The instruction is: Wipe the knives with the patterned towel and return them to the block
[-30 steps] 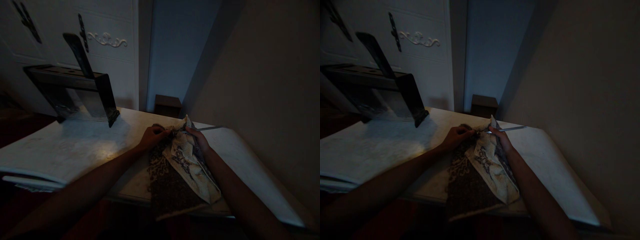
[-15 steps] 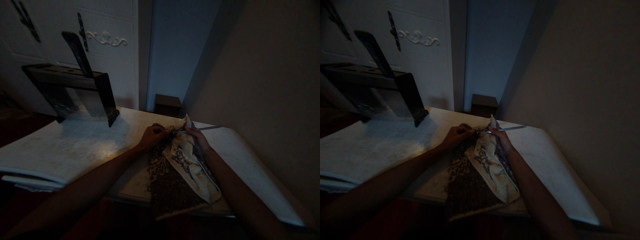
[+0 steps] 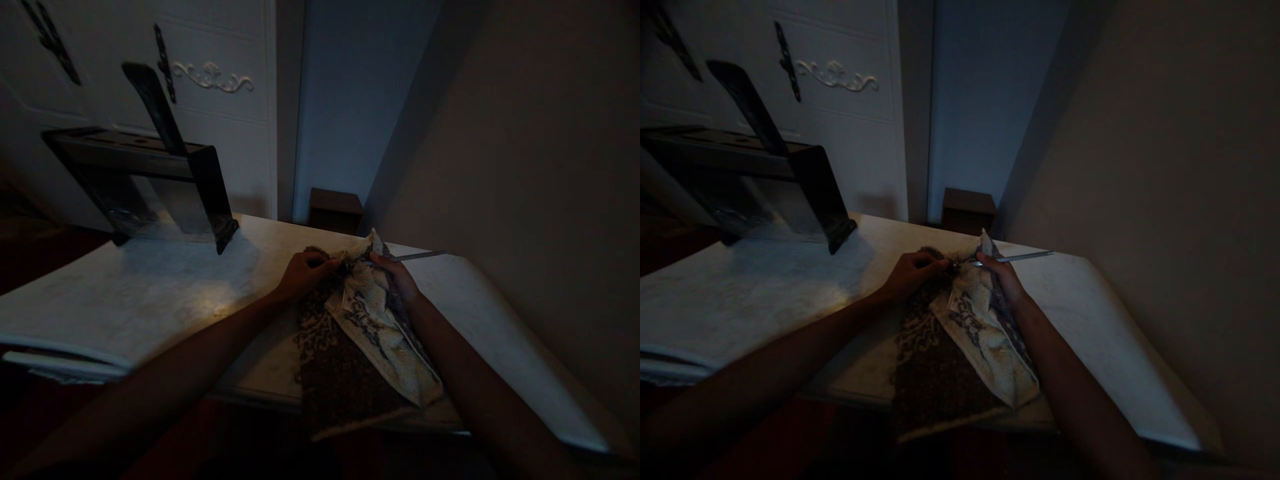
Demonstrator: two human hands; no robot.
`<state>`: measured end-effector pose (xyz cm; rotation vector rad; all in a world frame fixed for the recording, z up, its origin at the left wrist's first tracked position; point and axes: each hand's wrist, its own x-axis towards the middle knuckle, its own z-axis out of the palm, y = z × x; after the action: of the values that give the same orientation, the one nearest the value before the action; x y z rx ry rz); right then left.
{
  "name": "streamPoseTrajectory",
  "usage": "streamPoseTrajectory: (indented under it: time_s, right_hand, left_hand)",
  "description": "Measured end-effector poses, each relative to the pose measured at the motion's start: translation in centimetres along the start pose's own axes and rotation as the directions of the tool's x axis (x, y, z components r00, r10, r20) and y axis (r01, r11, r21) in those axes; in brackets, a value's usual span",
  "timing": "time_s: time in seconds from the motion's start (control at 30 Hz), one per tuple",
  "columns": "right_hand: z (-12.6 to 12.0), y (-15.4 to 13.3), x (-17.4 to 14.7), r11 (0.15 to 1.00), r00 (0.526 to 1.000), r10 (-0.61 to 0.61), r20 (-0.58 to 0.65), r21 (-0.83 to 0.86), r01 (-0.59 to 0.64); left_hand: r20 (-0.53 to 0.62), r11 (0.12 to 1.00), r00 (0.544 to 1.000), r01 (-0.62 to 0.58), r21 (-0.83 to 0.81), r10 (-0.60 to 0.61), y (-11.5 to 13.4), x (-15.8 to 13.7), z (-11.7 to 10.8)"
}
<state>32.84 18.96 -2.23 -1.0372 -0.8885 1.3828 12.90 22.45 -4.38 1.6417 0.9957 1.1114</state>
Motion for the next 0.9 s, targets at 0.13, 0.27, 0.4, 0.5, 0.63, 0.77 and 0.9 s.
streamPoseTrajectory:
  time_s: [0.13,0.27,0.4,0.5,0.63,0.77,0.9]
  right_hand:
    - [0.16,-0.13,-0.23,1.0,1.0,0.029,0.012,-0.001,-0.029]
    - [0.1,-0.4,-0.4,0.998,0.998,0.062,0.015,0.017,-0.063]
    - [-0.09,-0.59,-0.42,0.991,0.992,0.121,0.017,0.055,-0.122]
    - [-0.03,-0.61,-0.54,0.989,0.992,0.128,0.016,0.067,-0.129]
    - [0.24,-0.53,-0.81,0.993,0.995,0.097,0.02,0.072,-0.098]
    - [0.26,-0.34,-0.87,0.996,0.999,0.052,0.017,0.076,-0.053]
    - [0.11,-0.02,-0.85,0.998,0.998,0.044,0.04,0.045,-0.046]
  left_hand:
    - [-0.012,1.0,1.0,0.006,-0.008,-0.006,-0.04,-0.05,0.04]
    - [-0.001,1.0,1.0,0.012,0.001,-0.012,-0.13,0.0,0.08]
    - [0.011,1.0,1.0,0.018,0.001,-0.018,-0.3,0.14,0.08]
    - [0.013,0.999,0.999,0.035,0.007,-0.035,-0.35,0.18,0.04]
    - [0.019,0.999,0.999,0.039,0.027,-0.04,-0.23,0.13,-0.04]
    - [0.019,1.0,1.0,0.013,-0.001,-0.013,-0.17,0.21,-0.04]
    - [0.015,1.0,1.0,0.013,-0.001,-0.013,-0.39,0.27,0.12]
